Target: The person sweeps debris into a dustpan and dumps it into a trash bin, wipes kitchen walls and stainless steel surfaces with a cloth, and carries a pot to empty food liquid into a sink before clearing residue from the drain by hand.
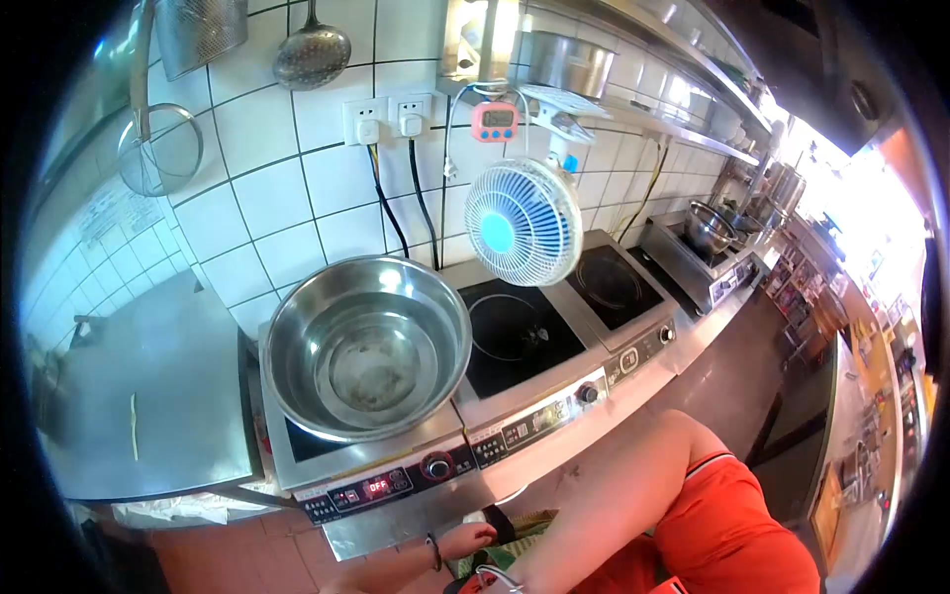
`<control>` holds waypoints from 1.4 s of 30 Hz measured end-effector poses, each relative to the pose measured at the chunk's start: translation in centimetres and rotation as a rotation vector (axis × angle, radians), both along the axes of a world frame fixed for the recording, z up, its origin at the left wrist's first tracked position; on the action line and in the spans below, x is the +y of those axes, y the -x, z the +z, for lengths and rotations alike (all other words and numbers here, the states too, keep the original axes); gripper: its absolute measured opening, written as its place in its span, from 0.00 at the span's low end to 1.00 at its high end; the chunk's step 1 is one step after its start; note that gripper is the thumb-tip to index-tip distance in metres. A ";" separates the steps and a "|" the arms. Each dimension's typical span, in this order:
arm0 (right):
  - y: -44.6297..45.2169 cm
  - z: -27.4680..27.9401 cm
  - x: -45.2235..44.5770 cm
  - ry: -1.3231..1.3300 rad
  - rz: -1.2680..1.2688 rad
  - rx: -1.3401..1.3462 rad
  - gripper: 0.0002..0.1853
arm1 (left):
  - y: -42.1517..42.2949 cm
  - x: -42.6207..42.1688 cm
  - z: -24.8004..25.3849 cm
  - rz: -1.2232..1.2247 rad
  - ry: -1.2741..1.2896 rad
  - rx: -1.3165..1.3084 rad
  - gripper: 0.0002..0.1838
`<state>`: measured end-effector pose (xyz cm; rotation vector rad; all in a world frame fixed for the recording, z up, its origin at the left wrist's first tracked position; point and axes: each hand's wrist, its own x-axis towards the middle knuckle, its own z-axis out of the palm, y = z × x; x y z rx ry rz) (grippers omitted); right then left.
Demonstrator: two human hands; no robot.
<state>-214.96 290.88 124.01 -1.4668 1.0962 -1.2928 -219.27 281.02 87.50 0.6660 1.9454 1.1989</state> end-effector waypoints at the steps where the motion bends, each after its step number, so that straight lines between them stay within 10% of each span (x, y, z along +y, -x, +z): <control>1: 1.4 0.2 0.2 0.014 0.004 0.003 0.09 | 0.5 -0.3 -0.3 0.059 -0.031 0.026 0.12; 4: 5.5 0.5 1.2 0.054 0.018 0.013 0.09 | 2.6 -0.8 3.3 0.095 -0.108 0.203 0.11; 8: 13.0 -1.0 5.1 0.259 -0.691 0.552 0.08 | 6.8 -2.0 17.5 0.107 -0.239 0.728 0.09; 14: 15.9 -7.2 18.6 -0.442 -0.941 0.407 0.09 | 20.7 -3.7 36.7 0.618 -0.058 1.326 0.08; 21: 17.3 -18.9 28.7 -0.347 -1.411 -0.433 0.06 | 42.2 -1.1 48.9 1.248 0.466 1.427 0.29; 30: 23.4 -24.1 33.6 -0.394 -1.449 -0.732 0.06 | 47.9 0.6 49.8 1.305 0.807 1.548 0.23; 34: 26.8 -23.1 33.3 -0.305 -1.387 -0.436 0.06 | 44.7 0.5 48.1 1.227 0.826 1.682 0.22; 42: 27.1 -22.8 30.9 -0.533 -1.247 -0.263 0.06 | 41.1 -19.4 38.2 1.687 -0.294 1.025 0.21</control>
